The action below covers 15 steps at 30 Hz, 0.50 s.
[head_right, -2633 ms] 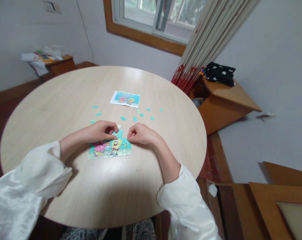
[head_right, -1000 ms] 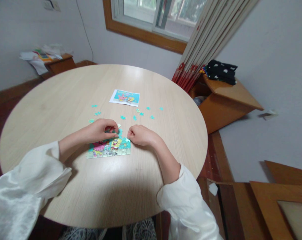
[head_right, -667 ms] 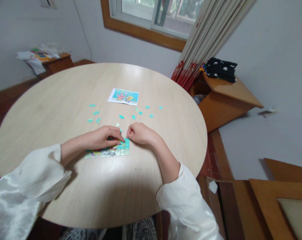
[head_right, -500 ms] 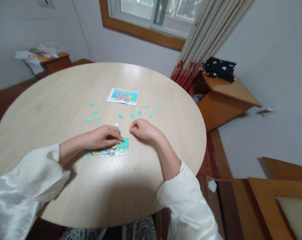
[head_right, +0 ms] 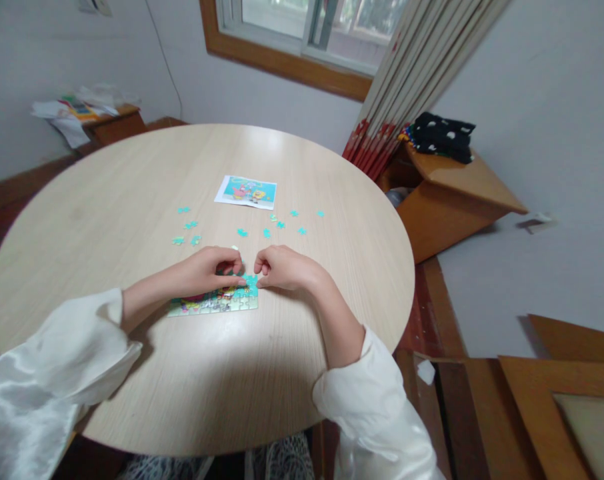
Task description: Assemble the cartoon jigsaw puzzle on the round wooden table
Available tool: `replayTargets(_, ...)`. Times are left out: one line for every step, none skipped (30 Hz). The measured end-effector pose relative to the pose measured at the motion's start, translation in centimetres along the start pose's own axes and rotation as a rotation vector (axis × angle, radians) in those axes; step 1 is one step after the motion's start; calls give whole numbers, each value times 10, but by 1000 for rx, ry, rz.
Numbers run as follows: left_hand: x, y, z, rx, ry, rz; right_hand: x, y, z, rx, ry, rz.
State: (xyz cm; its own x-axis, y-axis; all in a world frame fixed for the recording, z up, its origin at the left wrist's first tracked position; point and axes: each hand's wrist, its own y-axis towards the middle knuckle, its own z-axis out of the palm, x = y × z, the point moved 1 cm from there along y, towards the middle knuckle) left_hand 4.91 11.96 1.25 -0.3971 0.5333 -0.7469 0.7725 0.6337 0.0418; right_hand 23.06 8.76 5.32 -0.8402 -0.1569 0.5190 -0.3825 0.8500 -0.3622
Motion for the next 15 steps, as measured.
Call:
replayTargets(0, 0, 1, 1, 5, -2, 1, 0, 0, 0, -12, 2)
replayTargets(0, 0, 1, 2, 9, -7, 2, -1, 0, 1, -20, 5)
replayTargets(0, 0, 0, 0, 13, -12, 3, -1, 0, 4, -25, 8)
replayTargets(0, 0, 0, -5, 17, -17, 3, -1, 0, 7, -28, 10)
replayTargets(0, 0, -1, -10, 22, -23, 3, -1, 0, 9, -33, 11)
replayTargets(0, 0, -2, -13, 25, -28, 4, -1, 0, 7, -41, 12)
replayTargets(0, 0, -3, -15, 28, -33, 4, 0, 1, 3, -52, 14)
replayTargets(1, 0, -4, -13, 29, -36, 5, 0, 1, -2, -64, 18)
replayTargets(1, 0, -5, -9, 28, -38, 5, 0, 2, -5, -76, 23)
replayTargets(1, 0, -5, -3, 26, -40, 6, 0, 2, -7, -84, 29)
replayTargets(1, 0, -5, 4, 25, -42, 7, 0, 2, -7, -88, 35)
replayTargets(2, 0, -5, 10, 26, -42, 7, 0, 3, -5, -89, 40)
replayTargets(2, 0, -5, 19, 33, -42, 8, 0, 3, -3, -86, 44)
replayTargets(2, 0, -4, 26, 44, -40, 8, 0, 3, -1, -83, 48)
replayTargets(3, 0, -4, 33, 58, -37, 8, 1, 3, -1, -80, 52)
